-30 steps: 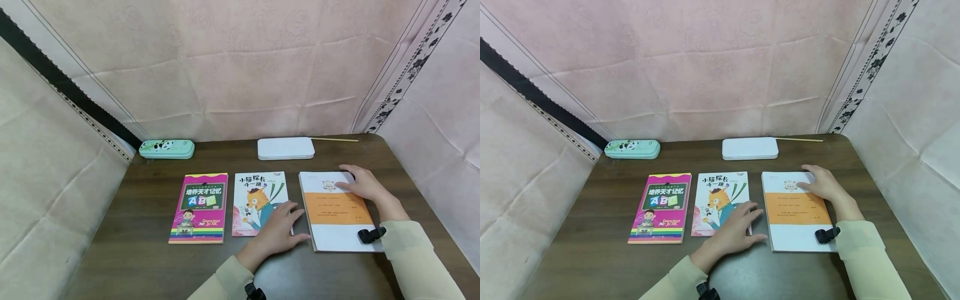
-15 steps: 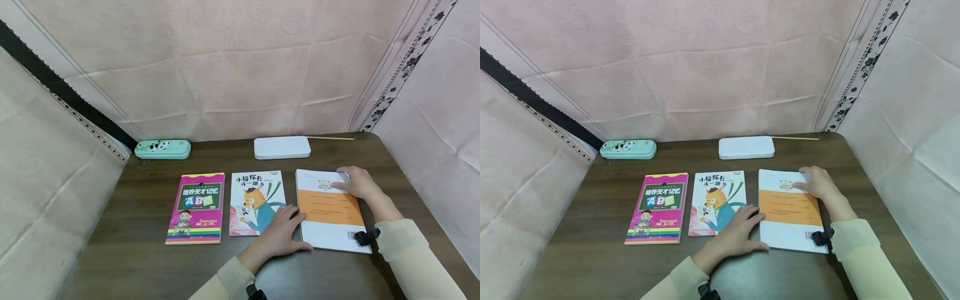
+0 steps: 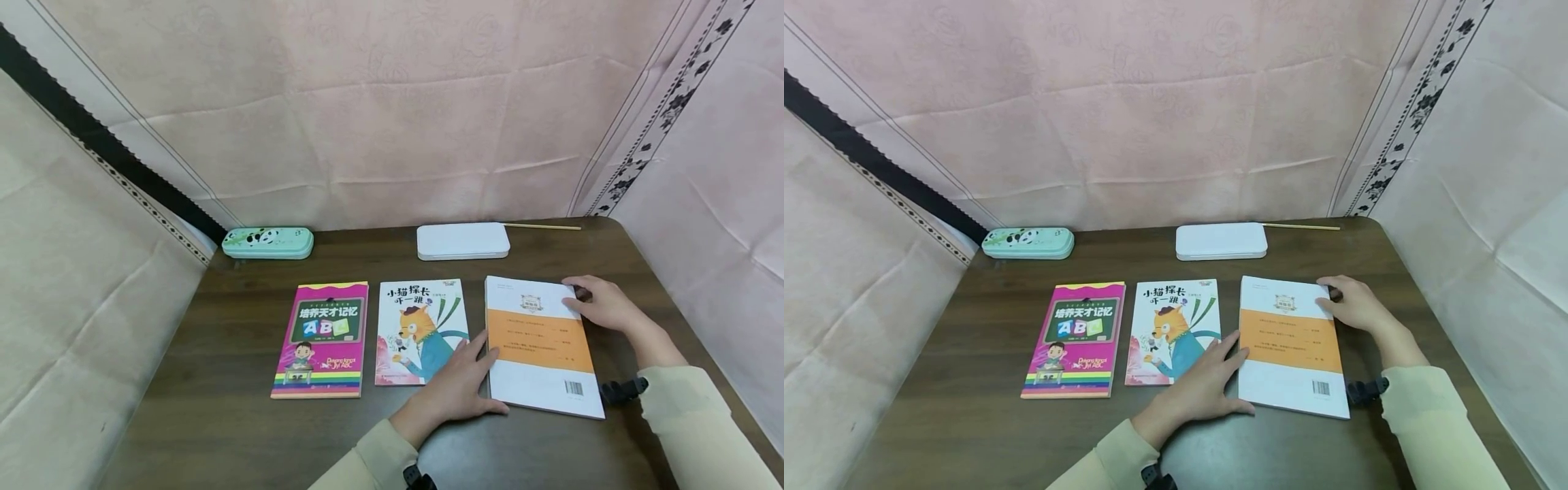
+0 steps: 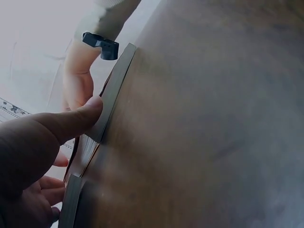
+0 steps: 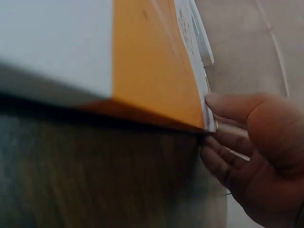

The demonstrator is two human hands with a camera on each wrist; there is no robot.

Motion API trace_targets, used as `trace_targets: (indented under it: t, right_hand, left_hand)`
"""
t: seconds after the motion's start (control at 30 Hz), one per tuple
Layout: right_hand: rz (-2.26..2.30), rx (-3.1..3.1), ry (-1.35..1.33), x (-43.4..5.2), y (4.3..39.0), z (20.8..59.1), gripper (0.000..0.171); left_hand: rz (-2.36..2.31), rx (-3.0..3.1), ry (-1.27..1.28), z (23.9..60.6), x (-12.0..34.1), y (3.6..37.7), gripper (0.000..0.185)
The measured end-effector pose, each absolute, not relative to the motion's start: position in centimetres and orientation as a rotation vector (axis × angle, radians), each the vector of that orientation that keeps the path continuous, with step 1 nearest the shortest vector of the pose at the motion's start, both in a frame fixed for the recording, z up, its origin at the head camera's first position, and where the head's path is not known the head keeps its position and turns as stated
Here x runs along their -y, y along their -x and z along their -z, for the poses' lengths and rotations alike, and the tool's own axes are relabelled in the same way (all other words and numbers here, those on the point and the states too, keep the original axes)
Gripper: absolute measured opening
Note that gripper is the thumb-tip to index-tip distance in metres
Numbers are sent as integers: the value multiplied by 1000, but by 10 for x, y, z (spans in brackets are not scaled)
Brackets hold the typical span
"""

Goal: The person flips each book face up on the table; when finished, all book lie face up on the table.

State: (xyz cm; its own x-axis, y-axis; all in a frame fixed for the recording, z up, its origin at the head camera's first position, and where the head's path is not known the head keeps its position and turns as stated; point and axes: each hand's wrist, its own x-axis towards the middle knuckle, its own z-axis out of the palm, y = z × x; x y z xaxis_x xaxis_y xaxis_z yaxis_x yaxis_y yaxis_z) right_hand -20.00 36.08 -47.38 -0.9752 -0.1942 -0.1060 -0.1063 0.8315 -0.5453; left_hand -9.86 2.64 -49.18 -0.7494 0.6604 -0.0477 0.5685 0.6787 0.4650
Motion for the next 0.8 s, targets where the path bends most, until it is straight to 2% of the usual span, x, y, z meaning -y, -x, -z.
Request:
trace_targets:
  t: [0.17,0.37,0.8]
  right_hand:
    - [945,-2826,325,-371,201,478,45]
    - [1008,-2824,469,-382,201,482,51]
    - [1050,-2947,531,-394,196,493,57]
  left_hand:
    - [-673,-2647,-955,488,-29,98,95]
    - [-669,-2649,-957,487,-30,97,93]
    - [-623,-2659,-944,490,-32,96,96]
